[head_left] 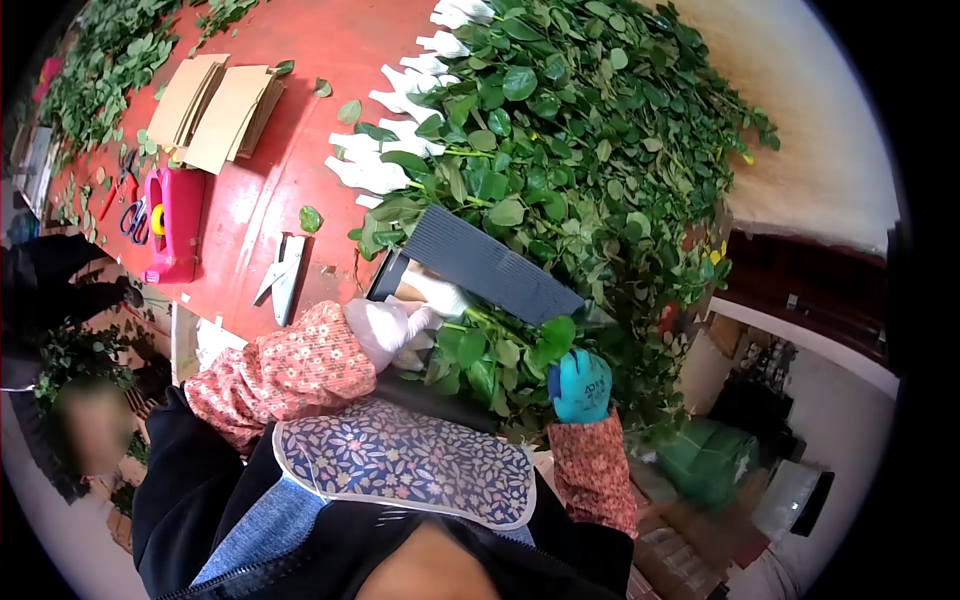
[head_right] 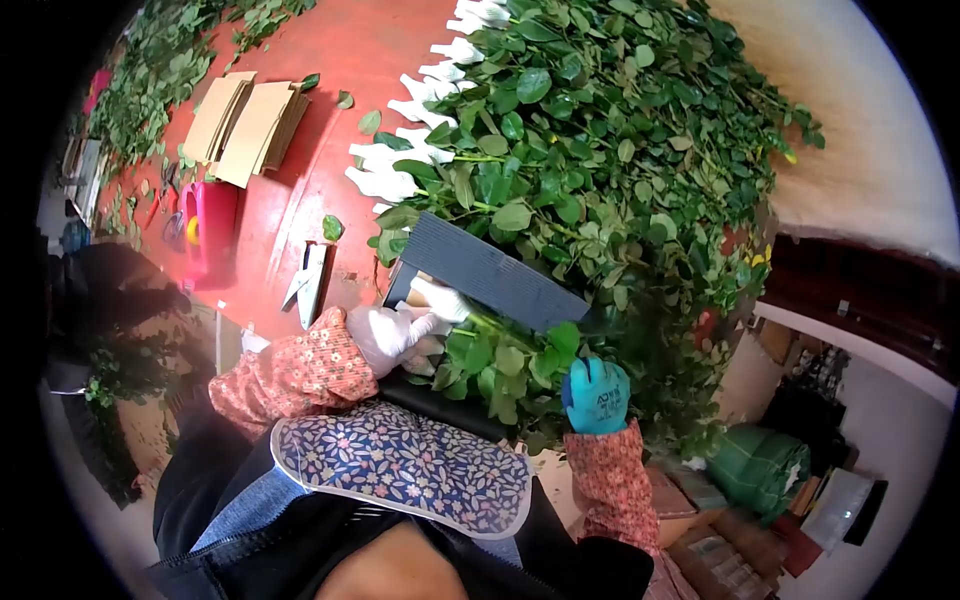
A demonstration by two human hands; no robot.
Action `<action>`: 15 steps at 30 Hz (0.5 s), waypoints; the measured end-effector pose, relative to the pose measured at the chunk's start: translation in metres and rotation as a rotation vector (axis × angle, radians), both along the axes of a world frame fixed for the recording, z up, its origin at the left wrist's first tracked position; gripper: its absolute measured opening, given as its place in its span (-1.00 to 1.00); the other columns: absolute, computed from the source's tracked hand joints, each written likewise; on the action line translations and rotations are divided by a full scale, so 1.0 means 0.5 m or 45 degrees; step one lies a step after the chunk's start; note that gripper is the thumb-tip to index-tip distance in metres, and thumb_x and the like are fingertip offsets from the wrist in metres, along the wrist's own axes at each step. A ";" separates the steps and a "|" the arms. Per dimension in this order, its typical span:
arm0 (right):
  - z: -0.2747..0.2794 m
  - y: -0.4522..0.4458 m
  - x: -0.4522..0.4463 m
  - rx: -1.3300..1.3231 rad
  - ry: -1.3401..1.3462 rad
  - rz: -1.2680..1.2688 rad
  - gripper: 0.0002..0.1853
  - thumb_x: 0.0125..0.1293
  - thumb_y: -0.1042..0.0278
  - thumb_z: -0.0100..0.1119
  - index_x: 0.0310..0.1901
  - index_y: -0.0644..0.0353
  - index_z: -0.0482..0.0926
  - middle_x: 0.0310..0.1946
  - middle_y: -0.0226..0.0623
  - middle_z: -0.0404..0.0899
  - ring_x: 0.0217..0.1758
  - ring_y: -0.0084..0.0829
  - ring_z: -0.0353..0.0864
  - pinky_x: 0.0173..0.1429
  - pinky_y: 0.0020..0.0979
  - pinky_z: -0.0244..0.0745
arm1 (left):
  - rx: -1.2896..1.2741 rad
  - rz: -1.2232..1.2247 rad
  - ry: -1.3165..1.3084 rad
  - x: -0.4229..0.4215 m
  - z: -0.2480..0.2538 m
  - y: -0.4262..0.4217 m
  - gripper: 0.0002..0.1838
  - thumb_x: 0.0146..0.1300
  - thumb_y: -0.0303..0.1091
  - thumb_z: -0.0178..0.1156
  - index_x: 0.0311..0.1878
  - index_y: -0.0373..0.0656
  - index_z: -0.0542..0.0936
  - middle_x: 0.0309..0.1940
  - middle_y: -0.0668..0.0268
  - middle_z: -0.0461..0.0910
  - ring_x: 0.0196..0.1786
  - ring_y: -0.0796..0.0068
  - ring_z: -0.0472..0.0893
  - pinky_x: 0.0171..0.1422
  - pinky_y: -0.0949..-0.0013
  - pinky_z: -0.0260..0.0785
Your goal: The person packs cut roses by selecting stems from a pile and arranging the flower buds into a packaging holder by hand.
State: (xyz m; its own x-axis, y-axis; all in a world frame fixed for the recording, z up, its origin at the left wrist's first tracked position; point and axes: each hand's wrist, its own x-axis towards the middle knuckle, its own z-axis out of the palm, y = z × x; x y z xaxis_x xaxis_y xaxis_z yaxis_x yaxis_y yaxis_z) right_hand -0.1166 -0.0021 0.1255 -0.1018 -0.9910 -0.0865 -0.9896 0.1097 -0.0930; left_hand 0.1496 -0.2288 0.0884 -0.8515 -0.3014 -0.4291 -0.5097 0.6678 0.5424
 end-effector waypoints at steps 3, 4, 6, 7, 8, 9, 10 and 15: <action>-0.034 0.011 -0.001 0.095 0.045 -0.036 -0.75 -0.01 0.38 0.24 -0.24 0.13 0.49 -0.36 -0.20 0.45 -0.33 -0.11 0.49 -0.23 -0.08 0.40 | -0.249 -0.044 0.251 -0.001 -0.001 0.003 -0.69 0.23 -0.13 0.17 -0.01 -0.03 0.58 -0.23 0.31 0.56 -0.29 0.31 0.61 -0.26 0.30 0.50; -0.037 0.008 0.000 0.058 0.046 -0.028 -0.75 -0.03 0.38 0.24 -0.25 0.13 0.49 -0.37 -0.21 0.44 -0.33 -0.12 0.49 -0.23 -0.08 0.40 | -0.324 -0.058 0.338 0.000 0.002 0.003 -0.65 0.19 -0.15 0.19 0.02 -0.02 0.57 -0.15 0.32 0.55 -0.25 0.28 0.61 -0.23 0.27 0.51; -0.042 0.003 -0.005 0.065 0.011 -0.047 -0.73 -0.08 0.41 0.24 -0.25 0.11 0.50 -0.36 -0.21 0.45 -0.32 -0.12 0.49 -0.25 -0.10 0.40 | -0.309 -0.060 0.420 0.001 0.017 -0.002 -0.59 0.13 -0.17 0.22 0.06 -0.03 0.55 -0.05 0.30 0.50 -0.23 0.26 0.59 -0.20 0.25 0.51; -0.040 0.001 -0.009 0.066 0.012 -0.046 -0.73 -0.08 0.41 0.24 -0.25 0.11 0.50 -0.36 -0.21 0.45 -0.32 -0.12 0.49 -0.25 -0.10 0.40 | -0.292 -0.051 0.506 -0.001 0.022 -0.005 -0.52 0.08 -0.20 0.26 0.11 -0.04 0.53 0.04 0.28 0.44 -0.21 0.24 0.57 -0.17 0.24 0.51; -0.042 -0.002 -0.013 0.111 -0.045 -0.039 -0.72 -0.07 0.41 0.23 -0.24 0.12 0.51 -0.35 -0.20 0.46 -0.30 -0.10 0.49 -0.24 -0.09 0.40 | -0.201 -0.038 0.504 0.002 0.016 -0.008 -0.52 0.11 -0.19 0.26 0.14 -0.05 0.52 0.09 0.26 0.46 -0.16 0.20 0.57 -0.14 0.22 0.51; -0.036 -0.005 -0.016 0.161 -0.102 -0.030 -0.72 -0.06 0.40 0.22 -0.23 0.12 0.51 -0.33 -0.19 0.47 -0.29 -0.08 0.50 -0.23 -0.09 0.41 | -0.198 -0.029 0.506 0.006 0.009 -0.004 -0.52 0.11 -0.19 0.26 0.14 -0.05 0.52 0.09 0.26 0.46 -0.16 0.20 0.57 -0.14 0.22 0.51; -0.038 -0.002 -0.023 0.167 -0.099 -0.020 -0.72 -0.06 0.40 0.22 -0.23 0.12 0.51 -0.33 -0.19 0.47 -0.29 -0.08 0.50 -0.23 -0.09 0.41 | -0.222 -0.021 0.483 0.011 -0.004 0.002 -0.50 0.13 -0.19 0.25 0.17 -0.04 0.51 0.13 0.26 0.45 -0.16 0.19 0.58 -0.15 0.22 0.51; -0.051 -0.006 -0.043 0.374 -0.320 -0.067 -0.60 -0.01 0.39 0.16 -0.03 0.13 0.55 -0.23 -0.12 0.53 -0.24 -0.02 0.52 -0.18 -0.06 0.43 | -0.237 -0.116 0.440 0.013 -0.016 -0.001 -0.40 0.16 -0.18 0.26 0.31 0.04 0.41 0.24 0.29 0.41 -0.19 0.18 0.59 -0.23 0.21 0.52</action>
